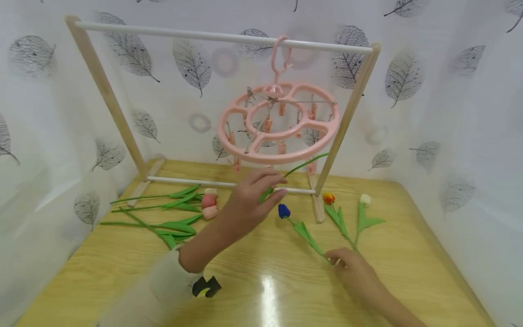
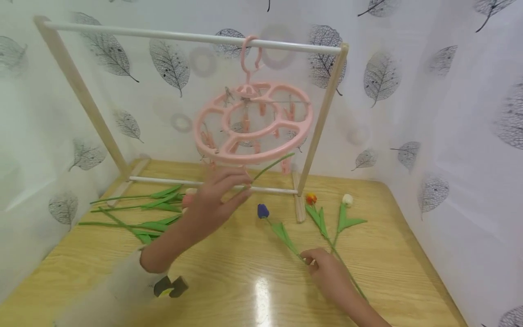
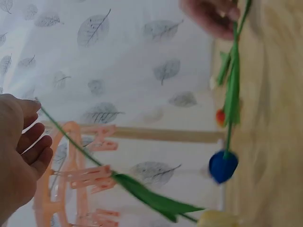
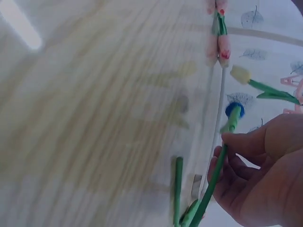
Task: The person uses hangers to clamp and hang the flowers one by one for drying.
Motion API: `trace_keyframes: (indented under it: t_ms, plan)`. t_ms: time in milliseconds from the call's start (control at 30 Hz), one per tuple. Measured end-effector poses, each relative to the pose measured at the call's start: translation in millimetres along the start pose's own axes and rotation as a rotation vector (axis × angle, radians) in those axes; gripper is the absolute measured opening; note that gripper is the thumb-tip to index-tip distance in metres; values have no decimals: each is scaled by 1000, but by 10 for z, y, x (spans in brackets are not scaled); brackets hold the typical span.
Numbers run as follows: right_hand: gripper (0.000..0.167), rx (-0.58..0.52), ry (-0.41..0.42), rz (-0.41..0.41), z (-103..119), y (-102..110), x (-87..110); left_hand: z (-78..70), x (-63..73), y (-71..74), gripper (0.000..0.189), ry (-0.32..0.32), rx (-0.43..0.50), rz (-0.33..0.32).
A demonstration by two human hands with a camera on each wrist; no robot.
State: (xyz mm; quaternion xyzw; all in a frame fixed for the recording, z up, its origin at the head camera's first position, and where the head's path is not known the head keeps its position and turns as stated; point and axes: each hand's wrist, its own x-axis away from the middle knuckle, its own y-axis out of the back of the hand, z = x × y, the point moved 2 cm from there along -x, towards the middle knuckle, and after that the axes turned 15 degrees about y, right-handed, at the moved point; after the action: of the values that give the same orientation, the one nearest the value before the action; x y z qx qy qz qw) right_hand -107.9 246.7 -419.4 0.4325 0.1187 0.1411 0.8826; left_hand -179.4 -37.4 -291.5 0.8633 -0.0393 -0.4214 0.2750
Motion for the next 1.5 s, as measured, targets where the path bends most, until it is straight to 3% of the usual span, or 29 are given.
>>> trace_keyframes:
  t_ms: [133,267,367,500,800,1100,1233,1300,1367,1433,1500]
  plan:
    - [26,19,95,45,74,-21,-80,42,335,-255,26,229,162,227]
    - [22,-24,203,75,186,-4,-180,145,521,-439,28,453,291,441]
    - [21,-38,266,75,304,27,-259,216,583,-513,27,551,347,546]
    - [20,-22,329,57,459,88,-347,276,618,-574,26,614,357,637]
    - [16,-28,304,26,700,272,-502,335,602,-639,14,654,374,711]
    - [24,-4,373,-23,805,326,-598,397,512,-645,12,587,396,728]
    - [24,30,408,-28,840,342,-632,438,495,-614,17,596,416,748]
    - [23,80,502,-73,887,380,-623,441,491,-582,20,602,435,756]
    - [17,114,645,-164,967,453,-587,423,480,-536,22,598,449,763]
    - [11,148,837,-316,1088,553,-515,384,460,-468,25,574,466,766]
    - [17,101,1028,-464,1233,661,-433,335,433,-395,28,529,476,755]
